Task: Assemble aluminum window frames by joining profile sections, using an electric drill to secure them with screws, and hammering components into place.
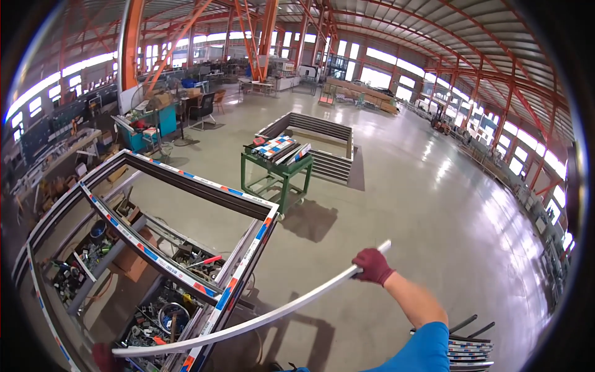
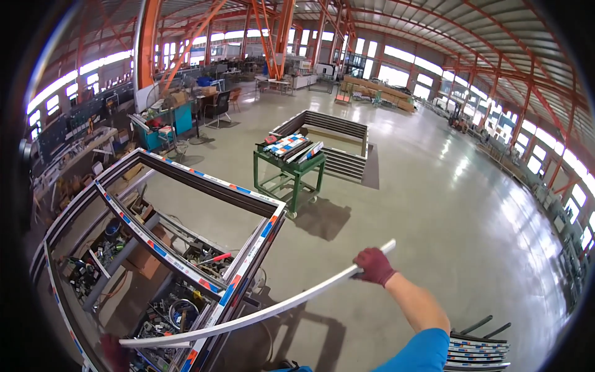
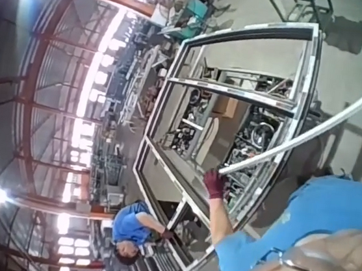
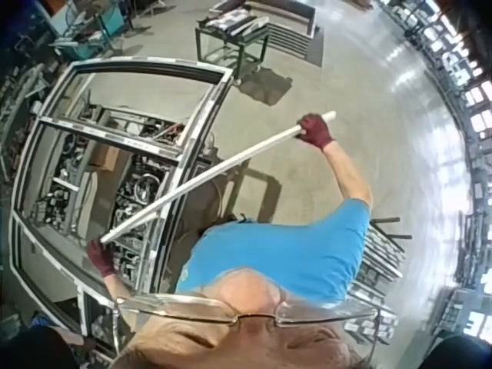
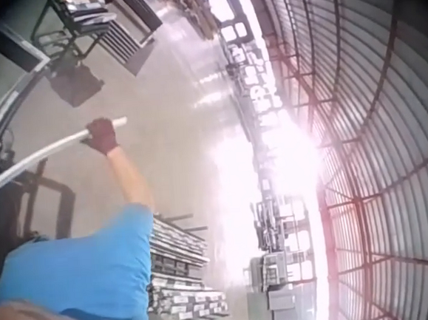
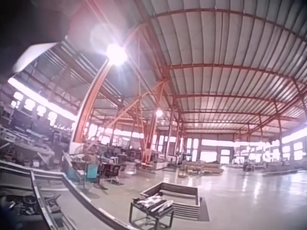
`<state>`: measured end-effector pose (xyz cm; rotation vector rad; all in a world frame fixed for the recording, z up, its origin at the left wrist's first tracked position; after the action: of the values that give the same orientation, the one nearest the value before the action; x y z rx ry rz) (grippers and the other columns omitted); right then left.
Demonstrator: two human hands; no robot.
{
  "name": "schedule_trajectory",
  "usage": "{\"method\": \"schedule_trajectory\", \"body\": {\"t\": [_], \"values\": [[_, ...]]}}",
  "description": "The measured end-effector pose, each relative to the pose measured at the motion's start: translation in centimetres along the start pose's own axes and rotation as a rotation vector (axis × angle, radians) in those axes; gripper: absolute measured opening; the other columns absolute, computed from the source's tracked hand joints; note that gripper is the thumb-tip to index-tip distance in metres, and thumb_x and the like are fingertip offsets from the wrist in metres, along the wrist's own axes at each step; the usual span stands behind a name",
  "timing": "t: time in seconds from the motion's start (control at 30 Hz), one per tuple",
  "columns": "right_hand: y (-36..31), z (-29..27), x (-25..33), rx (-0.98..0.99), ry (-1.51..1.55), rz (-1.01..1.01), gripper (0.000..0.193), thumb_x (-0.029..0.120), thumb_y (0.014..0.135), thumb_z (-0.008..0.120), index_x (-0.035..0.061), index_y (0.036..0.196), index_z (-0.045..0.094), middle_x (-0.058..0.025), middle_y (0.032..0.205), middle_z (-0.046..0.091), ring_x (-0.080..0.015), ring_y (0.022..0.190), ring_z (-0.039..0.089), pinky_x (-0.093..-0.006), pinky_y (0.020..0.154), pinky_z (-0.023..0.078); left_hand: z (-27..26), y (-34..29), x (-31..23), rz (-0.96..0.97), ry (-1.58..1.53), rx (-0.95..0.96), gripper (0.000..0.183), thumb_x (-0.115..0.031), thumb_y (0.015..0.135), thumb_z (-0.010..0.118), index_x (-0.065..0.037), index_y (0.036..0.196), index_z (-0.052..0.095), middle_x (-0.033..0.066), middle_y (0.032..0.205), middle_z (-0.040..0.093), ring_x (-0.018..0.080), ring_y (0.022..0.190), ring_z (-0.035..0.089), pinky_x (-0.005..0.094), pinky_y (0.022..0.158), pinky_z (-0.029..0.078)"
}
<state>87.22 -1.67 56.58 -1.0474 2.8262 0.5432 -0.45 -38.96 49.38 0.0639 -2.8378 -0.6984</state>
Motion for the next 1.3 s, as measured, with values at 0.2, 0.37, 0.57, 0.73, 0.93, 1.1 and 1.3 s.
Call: {"method": "schedule_trajectory", "body": {"t": [0.2, 0.37, 0.57, 0.73, 0.93, 1.1, 1.3], "values": [[-1.1, 3.9, 13.1, 0.282, 0.324, 0.26, 0.053, 0.07, 0.082, 0.076, 0.0176, 0.089, 0.076, -0.01, 0.088, 0.075, -0.0337, 0.085, 0.074, -0.0466, 0.074, 0.059, 3.2, 4.1, 3.7, -0.627, -0.267, -0.518, 0.061, -0.015, 0.102, 0.065, 0.002, 0.157, 0.046, 0.0265, 0.159, 0.048, 0.0398, 0.151, 0.042, 0.0472, 0.128, 0.028], [5.7, 2.8, 22.6, 0.483, 0.749, 0.68, 0.061, 0.065, 0.09, 0.074, 0.0078, 0.111, 0.075, -0.017, 0.098, 0.076, -0.0309, 0.09, 0.075, -0.0413, 0.083, 0.057, 5.4, 1.2, -8.0, -0.397, -0.551, 0.085, 0.076, -0.022, 0.077, 0.086, 0.0, 0.144, 0.058, 0.025, 0.139, 0.064, 0.0425, 0.129, 0.061, 0.0508, 0.111, 0.048], [19.3, 4.5, 26.4, 0.269, 0.889, 0.45, 0.048, 0.039, 0.099, 0.074, 0.0034, 0.131, 0.066, -0.0167, 0.102, 0.075, -0.0246, 0.09, 0.069, -0.0407, 0.085, 0.055, 3.1, -3.3, -16.8, -0.324, -0.778, 0.609, 0.075, -0.051, 0.083, 0.081, -0.005, 0.139, 0.06, 0.021, 0.124, 0.07, 0.0417, 0.12, 0.065, 0.0517, 0.102, 0.053], [31.7, 6.8, 26.5, 0.275, 1.181, 0.359, 0.034, 0.035, 0.098, 0.075, 0.0034, 0.108, 0.066, -0.0032, 0.084, 0.065, -0.0101, 0.073, 0.058, -0.0296, 0.064, 0.048, 5.2, -6.8, -19.3, -0.406, -0.682, 0.514, 0.068, -0.06, 0.089, 0.072, -0.007, 0.132, 0.062, 0.0186, 0.119, 0.07, 0.0399, 0.115, 0.066, 0.0523, 0.101, 0.051], [46.5, 18.8, 34.7, 0.335, 1.158, 0.176, 0.036, 0.036, 0.098, 0.076, 0.0023, 0.108, 0.068, -0.0043, 0.081, 0.065, -0.0129, 0.069, 0.059, -0.0321, 0.062, 0.048, 6.1, -6.3, -19.7, -0.694, -0.6, 0.564, 0.057, -0.058, 0.091, 0.071, -0.011, 0.124, 0.067, 0.015, 0.112, 0.071, 0.0379, 0.106, 0.068, 0.0508, 0.094, 0.053], [55.9, 29.7, 45.1, 0.274, 1.189, 0.085, 0.048, 0.04, 0.097, 0.076, -0.007, 0.108, 0.074, -0.0168, 0.093, 0.078, -0.0263, 0.078, 0.071, -0.041, 0.076, 0.056, 5.5, -6.4, -20.4, -0.832, -0.494, 0.534, 0.054, -0.058, 0.09, 0.071, -0.012, 0.119, 0.071, 0.0108, 0.1, 0.072, 0.0356, 0.094, 0.071, 0.0498, 0.081, 0.056], [61.9, 33.4, 52.6, 0.243, 1.135, 0.041, 0.06, 0.054, 0.102, 0.065, -0.0054, 0.106, 0.072, -0.0303, 0.101, 0.074, -0.0447, 0.097, 0.073, -0.0493, 0.083, 0.054, 4.3, -4.9, -20.7, -0.906, -0.459, 0.582, 0.05, -0.056, 0.085, 0.077, -0.013, 0.111, 0.072, 0.0091, 0.091, 0.071, 0.0353, 0.088, 0.07, 0.0487, 0.076, 0.056]]}}
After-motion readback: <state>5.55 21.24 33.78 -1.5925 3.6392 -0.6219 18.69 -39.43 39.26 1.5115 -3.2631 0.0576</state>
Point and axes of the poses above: each hand's wrist, its own y-axis towards the middle knuckle, its own z-axis out of the palm, x = y × z, the point moved 1 cm from there along y, towards the middle knuckle
